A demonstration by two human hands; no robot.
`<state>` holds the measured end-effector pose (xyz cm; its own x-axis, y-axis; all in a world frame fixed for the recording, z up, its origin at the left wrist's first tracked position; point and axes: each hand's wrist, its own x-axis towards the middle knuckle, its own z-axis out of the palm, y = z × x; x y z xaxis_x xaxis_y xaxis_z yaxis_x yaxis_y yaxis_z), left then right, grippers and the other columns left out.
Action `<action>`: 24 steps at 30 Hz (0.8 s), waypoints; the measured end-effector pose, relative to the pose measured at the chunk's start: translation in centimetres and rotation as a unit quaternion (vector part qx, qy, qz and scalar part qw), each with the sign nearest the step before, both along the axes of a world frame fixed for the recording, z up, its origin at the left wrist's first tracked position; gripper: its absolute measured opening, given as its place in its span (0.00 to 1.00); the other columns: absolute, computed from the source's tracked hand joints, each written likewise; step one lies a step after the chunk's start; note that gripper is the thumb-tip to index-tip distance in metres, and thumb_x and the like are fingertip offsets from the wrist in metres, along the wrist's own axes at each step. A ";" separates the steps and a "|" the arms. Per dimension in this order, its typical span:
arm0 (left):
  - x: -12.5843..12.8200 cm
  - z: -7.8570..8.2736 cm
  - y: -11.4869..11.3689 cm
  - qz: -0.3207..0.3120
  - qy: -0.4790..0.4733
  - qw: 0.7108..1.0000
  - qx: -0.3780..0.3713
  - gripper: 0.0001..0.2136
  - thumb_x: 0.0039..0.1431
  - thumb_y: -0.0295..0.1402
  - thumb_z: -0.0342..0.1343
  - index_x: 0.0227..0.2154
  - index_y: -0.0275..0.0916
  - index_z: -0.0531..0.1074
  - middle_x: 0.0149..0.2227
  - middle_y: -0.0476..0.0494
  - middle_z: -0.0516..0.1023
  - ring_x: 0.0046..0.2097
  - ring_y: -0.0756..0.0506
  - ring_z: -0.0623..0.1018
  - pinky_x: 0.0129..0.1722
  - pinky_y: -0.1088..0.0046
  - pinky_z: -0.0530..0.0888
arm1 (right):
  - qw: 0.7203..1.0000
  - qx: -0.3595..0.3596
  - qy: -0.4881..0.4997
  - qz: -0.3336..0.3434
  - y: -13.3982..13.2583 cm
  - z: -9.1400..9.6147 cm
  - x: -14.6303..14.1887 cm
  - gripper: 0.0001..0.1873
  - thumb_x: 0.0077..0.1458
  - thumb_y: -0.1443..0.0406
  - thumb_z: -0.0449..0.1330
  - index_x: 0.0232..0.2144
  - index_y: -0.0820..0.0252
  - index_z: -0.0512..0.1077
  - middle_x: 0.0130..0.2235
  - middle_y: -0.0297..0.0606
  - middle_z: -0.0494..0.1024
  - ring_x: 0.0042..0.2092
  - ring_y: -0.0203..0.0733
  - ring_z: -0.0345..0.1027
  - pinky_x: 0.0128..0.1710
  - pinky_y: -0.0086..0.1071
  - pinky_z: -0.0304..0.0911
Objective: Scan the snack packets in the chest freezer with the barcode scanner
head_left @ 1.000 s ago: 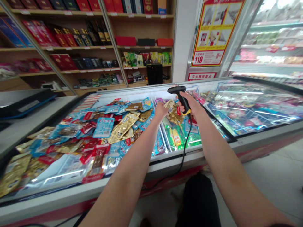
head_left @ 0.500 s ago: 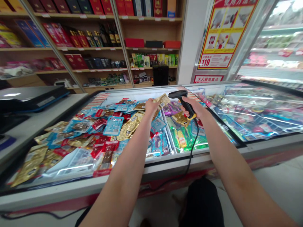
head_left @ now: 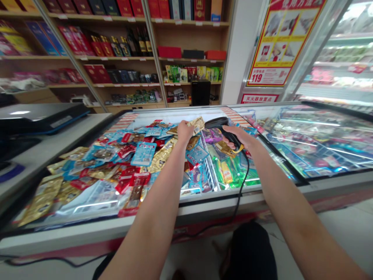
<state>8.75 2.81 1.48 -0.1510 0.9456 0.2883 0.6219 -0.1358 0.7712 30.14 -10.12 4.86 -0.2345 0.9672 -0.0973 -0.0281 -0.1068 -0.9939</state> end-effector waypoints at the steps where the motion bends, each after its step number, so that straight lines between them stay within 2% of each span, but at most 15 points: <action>1: 0.0 -0.1 0.1 -0.006 -0.009 1.000 -0.001 0.09 0.52 0.30 0.58 0.37 0.39 0.72 0.37 0.45 0.80 0.42 0.44 0.79 0.43 0.70 0.73 | 1.000 -0.004 0.000 0.000 -0.1 0.1 0.0 0.23 0.51 0.49 0.67 0.25 0.60 0.65 0.21 0.33 0.68 0.16 0.30 0.56 0.11 0.24 0.54; 9: 0.1 -0.1 -0.2 -0.011 -0.036 0.999 -0.007 0.10 0.51 0.29 0.57 0.38 0.39 0.71 0.38 0.44 0.79 0.43 0.44 0.79 0.43 0.70 0.73 | 1.000 -0.018 0.003 0.009 -0.2 0.2 -0.2 0.22 0.53 0.49 0.66 0.25 0.59 0.65 0.20 0.33 0.68 0.16 0.30 0.55 0.10 0.24 0.54; 24: 0.2 0.4 -0.9 -0.004 -0.014 1.000 -0.012 0.11 0.52 0.29 0.57 0.40 0.38 0.72 0.42 0.41 0.79 0.45 0.43 0.79 0.44 0.70 0.72 | 0.999 -0.012 -0.002 0.033 -0.3 0.1 0.1 0.24 0.52 0.48 0.66 0.24 0.59 0.64 0.20 0.32 0.67 0.16 0.29 0.53 0.11 0.24 0.54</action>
